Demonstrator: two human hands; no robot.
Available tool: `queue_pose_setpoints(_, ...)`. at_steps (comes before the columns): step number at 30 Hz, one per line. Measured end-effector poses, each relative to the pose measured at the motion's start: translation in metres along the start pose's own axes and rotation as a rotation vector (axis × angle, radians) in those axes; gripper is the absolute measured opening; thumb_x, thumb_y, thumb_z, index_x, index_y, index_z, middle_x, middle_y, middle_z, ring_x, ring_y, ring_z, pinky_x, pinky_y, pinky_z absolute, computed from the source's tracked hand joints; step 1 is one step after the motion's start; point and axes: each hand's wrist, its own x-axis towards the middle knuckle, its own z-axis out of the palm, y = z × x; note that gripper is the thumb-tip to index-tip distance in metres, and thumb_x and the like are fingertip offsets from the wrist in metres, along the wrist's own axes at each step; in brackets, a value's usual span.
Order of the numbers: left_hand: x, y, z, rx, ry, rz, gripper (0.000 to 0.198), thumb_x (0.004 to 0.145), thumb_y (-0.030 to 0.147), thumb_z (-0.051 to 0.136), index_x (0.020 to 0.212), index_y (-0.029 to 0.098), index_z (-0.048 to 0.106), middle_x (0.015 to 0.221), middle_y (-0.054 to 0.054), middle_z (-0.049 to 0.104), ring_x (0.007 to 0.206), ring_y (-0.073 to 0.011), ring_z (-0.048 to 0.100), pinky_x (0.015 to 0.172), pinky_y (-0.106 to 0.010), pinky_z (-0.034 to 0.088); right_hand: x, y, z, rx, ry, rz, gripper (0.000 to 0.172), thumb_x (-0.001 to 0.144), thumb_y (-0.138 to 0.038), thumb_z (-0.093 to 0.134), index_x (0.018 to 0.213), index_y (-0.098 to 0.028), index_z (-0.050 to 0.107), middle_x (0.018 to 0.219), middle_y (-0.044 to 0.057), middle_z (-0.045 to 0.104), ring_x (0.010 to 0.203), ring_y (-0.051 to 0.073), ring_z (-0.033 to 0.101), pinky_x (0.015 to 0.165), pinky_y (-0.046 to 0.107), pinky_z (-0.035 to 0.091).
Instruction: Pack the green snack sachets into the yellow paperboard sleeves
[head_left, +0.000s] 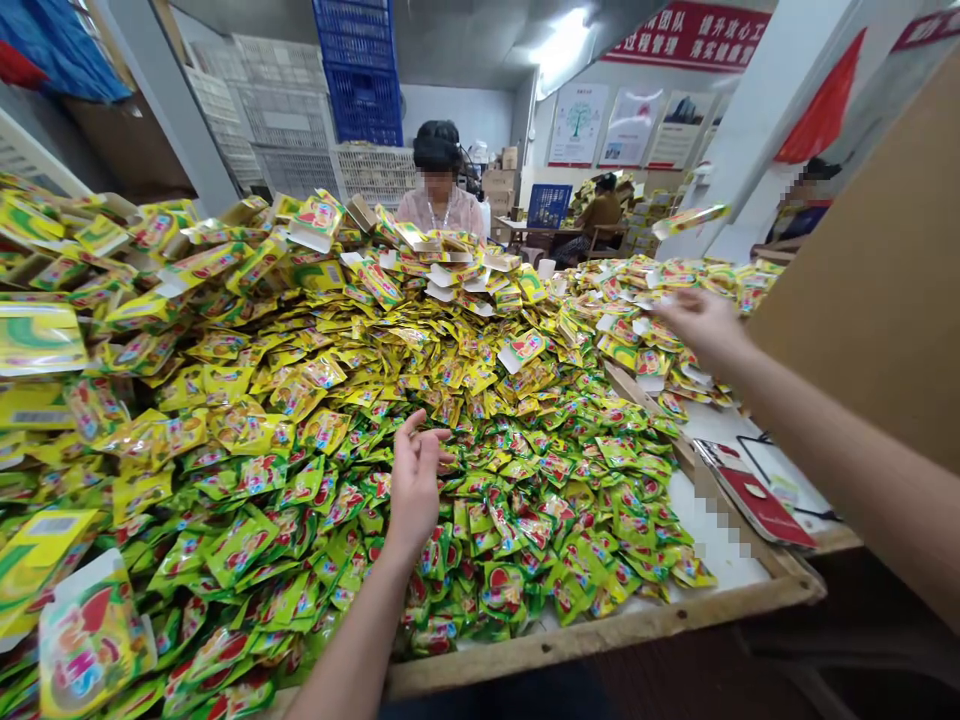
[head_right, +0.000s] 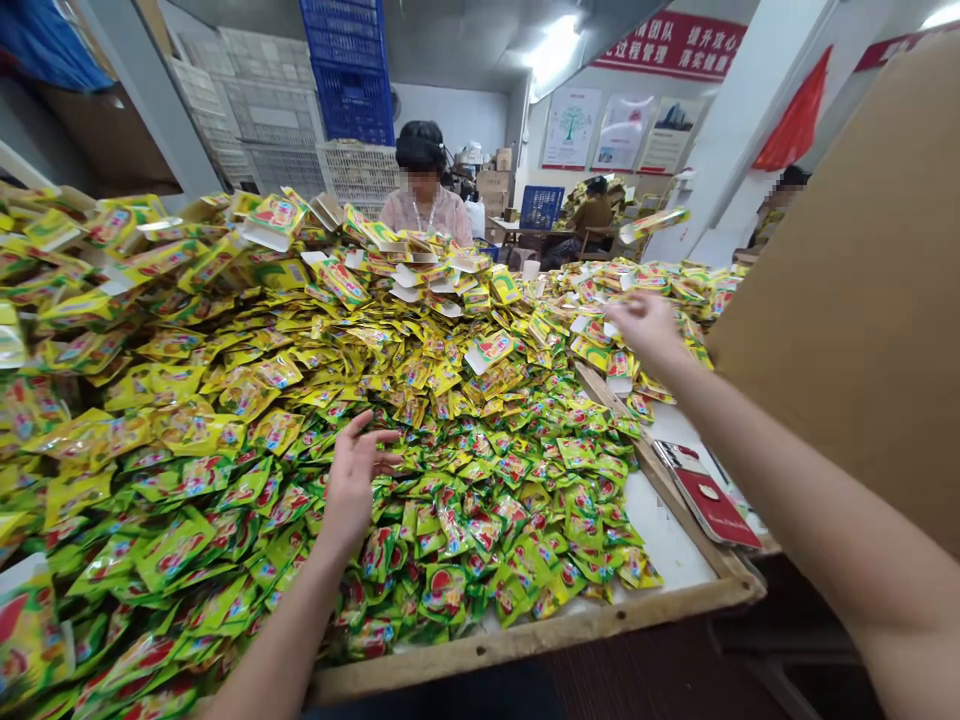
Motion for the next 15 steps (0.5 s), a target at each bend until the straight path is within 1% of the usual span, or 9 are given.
queue_pose_setpoints(2, 0.005, -0.001, -0.003, 0.010, 0.070, 0.017, 0.048, 0.084, 0.052, 0.048, 0.118, 0.018, 0.042, 0.096, -0.006, 0.061, 0.066, -0.0117, 0.058, 0.063, -0.025, 0.047, -0.013, 0.003, 0.048, -0.062, -0.146, 0.018, 0.044, 0.084, -0.044, 0.054, 0.103, -0.006, 0.066, 0.092, 0.018, 0.070, 0.079, 0.021, 0.066, 0.068, 0.030, 0.048)
queue_pose_setpoints(3, 0.008, -0.002, -0.004, 0.026, 0.093, 0.023, 0.046, 0.083, 0.051, 0.049, 0.115, 0.018, 0.043, 0.094, -0.006, 0.061, 0.066, -0.0119, 0.058, 0.063, -0.025, 0.047, -0.020, 0.004, 0.075, -0.082, -0.237, 0.013, 0.037, 0.081, -0.040, 0.061, 0.098, -0.008, 0.068, 0.088, 0.013, 0.071, 0.076, 0.019, 0.067, 0.068, 0.028, 0.048)
queue_pose_setpoints(4, 0.010, -0.004, -0.005, 0.053, 0.111, 0.030, 0.043, 0.083, 0.049, 0.049, 0.112, 0.018, 0.045, 0.092, -0.006, 0.061, 0.066, -0.0122, 0.058, 0.063, -0.026, 0.048, -0.026, 0.004, 0.101, -0.106, -0.300, 0.013, 0.033, 0.077, -0.038, 0.066, 0.095, -0.011, 0.069, 0.086, 0.011, 0.071, 0.071, 0.017, 0.066, 0.066, 0.027, 0.049)
queue_pose_setpoints(6, 0.015, -0.008, -0.007, 0.158, 0.113, 0.051, 0.037, 0.085, 0.046, 0.046, 0.108, 0.017, 0.048, 0.088, -0.005, 0.061, 0.067, -0.0133, 0.059, 0.064, -0.027, 0.049, -0.032, 0.003, 0.145, -0.159, -0.350, 0.016, 0.030, 0.079, -0.037, 0.066, 0.097, -0.013, 0.067, 0.091, 0.009, 0.070, 0.073, 0.017, 0.065, 0.070, 0.029, 0.051)
queue_pose_setpoints(8, 0.018, -0.013, -0.010, 0.289, 0.088, 0.076, 0.034, 0.086, 0.043, 0.042, 0.104, 0.016, 0.051, 0.084, -0.005, 0.062, 0.069, -0.0147, 0.060, 0.064, -0.027, 0.049, -0.032, 0.004, 0.170, -0.212, -0.358, 0.027, 0.029, 0.085, -0.036, 0.060, 0.104, -0.015, 0.063, 0.100, 0.009, 0.066, 0.082, 0.017, 0.064, 0.075, 0.034, 0.052)
queue_pose_setpoints(9, 0.019, -0.016, -0.012, 0.347, 0.071, 0.086, 0.033, 0.086, 0.042, 0.040, 0.102, 0.016, 0.052, 0.082, -0.005, 0.062, 0.070, -0.0153, 0.060, 0.063, -0.027, 0.049, -0.030, 0.005, 0.177, -0.234, -0.360, 0.032, 0.028, 0.088, -0.035, 0.057, 0.107, -0.015, 0.060, 0.105, 0.008, 0.064, 0.086, 0.017, 0.063, 0.078, 0.036, 0.052)
queue_pose_setpoints(11, 0.021, -0.019, -0.014, 0.432, 0.039, 0.094, 0.032, 0.087, 0.041, 0.040, 0.100, 0.015, 0.054, 0.079, -0.005, 0.062, 0.068, -0.0158, 0.060, 0.061, -0.027, 0.049, -0.027, 0.009, 0.178, -0.264, -0.362, 0.036, 0.025, 0.090, -0.033, 0.053, 0.108, -0.015, 0.059, 0.108, 0.007, 0.062, 0.091, 0.017, 0.061, 0.080, 0.037, 0.051)
queue_pose_setpoints(13, 0.022, -0.020, -0.013, 0.508, 0.002, 0.094, 0.030, 0.087, 0.038, 0.040, 0.100, 0.015, 0.054, 0.080, -0.005, 0.063, 0.066, -0.0158, 0.060, 0.059, -0.027, 0.048, -0.027, 0.015, 0.170, -0.271, -0.350, 0.031, 0.019, 0.087, -0.029, 0.058, 0.095, -0.014, 0.064, 0.101, 0.008, 0.064, 0.089, 0.018, 0.062, 0.081, 0.035, 0.049)
queue_pose_setpoints(15, 0.024, -0.020, -0.007, 0.601, -0.073, 0.095, 0.027, 0.088, 0.033, 0.040, 0.101, 0.015, 0.055, 0.085, -0.006, 0.065, 0.071, -0.0161, 0.062, 0.063, -0.027, 0.049, -0.032, 0.021, 0.157, -0.254, -0.321, 0.023, 0.015, 0.082, -0.027, 0.063, 0.077, -0.013, 0.068, 0.088, 0.008, 0.068, 0.082, 0.019, 0.063, 0.077, 0.031, 0.048)
